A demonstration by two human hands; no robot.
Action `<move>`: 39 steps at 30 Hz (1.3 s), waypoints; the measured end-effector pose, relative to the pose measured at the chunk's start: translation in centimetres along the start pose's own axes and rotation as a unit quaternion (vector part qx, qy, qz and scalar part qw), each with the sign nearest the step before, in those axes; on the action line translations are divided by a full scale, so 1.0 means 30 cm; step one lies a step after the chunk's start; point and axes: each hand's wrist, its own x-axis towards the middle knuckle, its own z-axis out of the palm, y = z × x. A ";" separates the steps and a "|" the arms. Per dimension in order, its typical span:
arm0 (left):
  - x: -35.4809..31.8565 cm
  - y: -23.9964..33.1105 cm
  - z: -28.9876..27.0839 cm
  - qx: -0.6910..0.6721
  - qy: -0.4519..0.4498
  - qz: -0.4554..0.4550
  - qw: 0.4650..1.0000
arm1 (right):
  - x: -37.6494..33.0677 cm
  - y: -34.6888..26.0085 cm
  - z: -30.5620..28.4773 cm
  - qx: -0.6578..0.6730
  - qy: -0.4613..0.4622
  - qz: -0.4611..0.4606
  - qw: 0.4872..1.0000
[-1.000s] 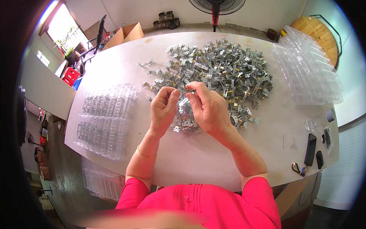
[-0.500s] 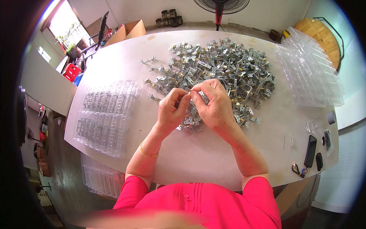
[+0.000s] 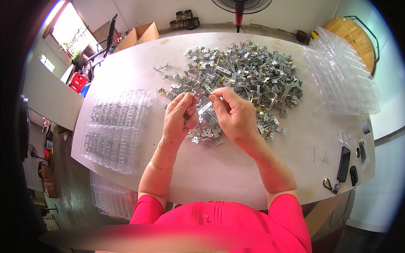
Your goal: Assembling small metal hinge components and placing them into organized plastic trays.
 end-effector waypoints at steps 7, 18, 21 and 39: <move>0.000 0.000 -0.009 -0.011 -0.015 0.012 1.000 | -0.003 -0.008 0.004 -0.035 -0.024 0.009 0.999; -0.003 -0.002 -0.001 0.039 -0.002 0.027 0.999 | -0.002 -0.008 0.000 -0.041 -0.032 0.024 0.998; -0.003 -0.008 -0.011 0.096 -0.008 0.068 0.993 | -0.003 -0.012 0.000 -0.041 -0.034 0.027 0.998; -0.026 0.003 0.013 0.237 -0.054 0.117 0.963 | 0.034 -0.011 -0.065 0.224 -0.184 0.225 0.930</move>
